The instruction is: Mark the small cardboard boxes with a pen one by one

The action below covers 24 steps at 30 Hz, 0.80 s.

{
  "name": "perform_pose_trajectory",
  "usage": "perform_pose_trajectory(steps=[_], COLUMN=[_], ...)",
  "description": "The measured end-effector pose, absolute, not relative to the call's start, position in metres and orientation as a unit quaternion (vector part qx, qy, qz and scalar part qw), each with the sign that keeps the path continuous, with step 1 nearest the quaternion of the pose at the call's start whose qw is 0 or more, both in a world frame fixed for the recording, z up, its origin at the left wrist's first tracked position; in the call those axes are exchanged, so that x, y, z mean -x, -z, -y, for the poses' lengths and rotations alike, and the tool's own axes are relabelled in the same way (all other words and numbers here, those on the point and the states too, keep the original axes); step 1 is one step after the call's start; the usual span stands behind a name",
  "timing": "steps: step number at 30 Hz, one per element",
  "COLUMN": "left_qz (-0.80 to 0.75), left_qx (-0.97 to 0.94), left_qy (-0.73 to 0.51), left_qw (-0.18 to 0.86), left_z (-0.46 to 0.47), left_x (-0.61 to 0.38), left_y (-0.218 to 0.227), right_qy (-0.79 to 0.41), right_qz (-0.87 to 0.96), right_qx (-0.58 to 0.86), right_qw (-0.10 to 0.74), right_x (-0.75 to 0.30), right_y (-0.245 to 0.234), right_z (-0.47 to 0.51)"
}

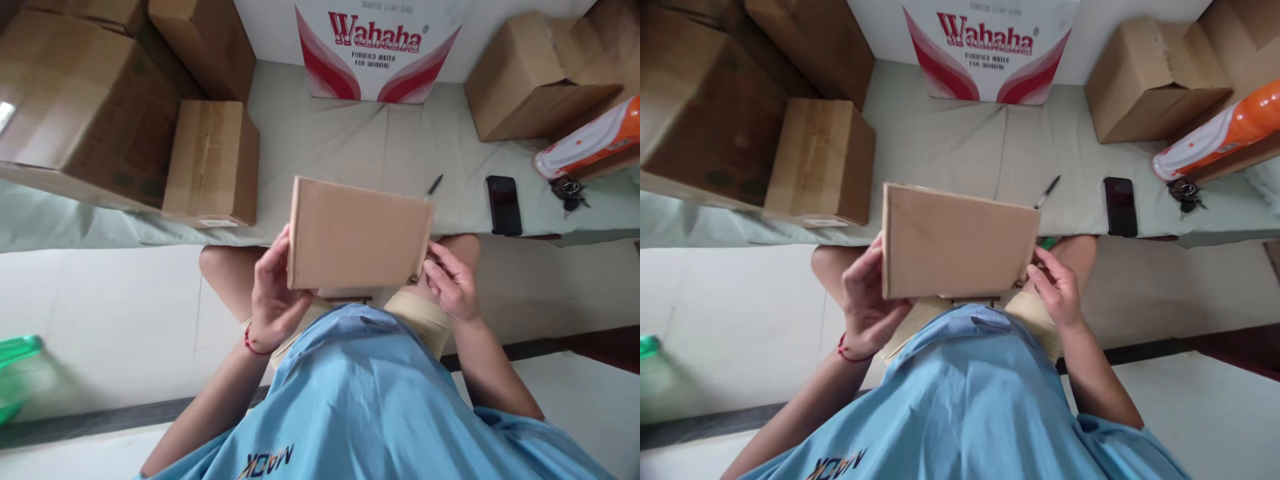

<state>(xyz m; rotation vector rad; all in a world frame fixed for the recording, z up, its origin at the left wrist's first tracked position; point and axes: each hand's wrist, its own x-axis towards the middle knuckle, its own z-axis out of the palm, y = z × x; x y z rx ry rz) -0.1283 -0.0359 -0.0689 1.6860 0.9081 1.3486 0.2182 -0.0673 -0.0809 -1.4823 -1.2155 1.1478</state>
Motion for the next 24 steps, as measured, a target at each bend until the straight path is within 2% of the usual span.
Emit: perform_pose_trajectory(steps=[3, 7, 10, 12, 14, 16, 20, 22, 24], left_qz=[-0.407, -0.499, -0.56, -0.551, -0.497, -0.439, -0.372, -0.345, -0.337], left_qx=[-0.606, -0.552, -0.568, -0.611, -0.661, -0.714, -0.808, -0.848, -0.872], left_qy=[-0.549, -0.542, -0.538, -0.542, -0.549, -0.537, -0.45, -0.389, -0.337], left_qw=[0.408, 0.389, 0.272, 0.174, 0.121, 0.096, 0.08, 0.101, 0.109], left_z=[0.018, -0.004, -0.008, -0.005, -0.003, -0.004, -0.018, -0.027, -0.033], left_x=[0.131, 0.128, 0.129, 0.128, 0.121, 0.109, 0.078, 0.066, 0.06], left_y=[0.079, 0.096, 0.096, 0.087, 0.074, 0.063, 0.057, 0.063, 0.071], right_qy=[-0.455, -0.479, -0.419, -0.303, -0.16, -0.058, -0.049, -0.052, -0.029], right_qz=[0.488, 0.511, 0.54, 0.571, 0.605, 0.626, 0.642, 0.66, 0.675], right_qx=[0.585, 0.565, 0.602, 0.659, 0.712, 0.747, 0.765, 0.747, 0.733], right_qw=[0.462, 0.437, 0.414, 0.385, 0.318, 0.217, 0.002, -0.056, -0.077], right_x=[-0.213, -0.204, -0.213, -0.23, -0.251, -0.269, -0.282, -0.278, -0.274], right_y=[0.07, 0.066, 0.067, 0.069, 0.071, 0.075, 0.082, 0.084, 0.085], right_z=[0.04, -0.002, -0.024, -0.041, -0.061, -0.085, -0.123, -0.131, -0.13])
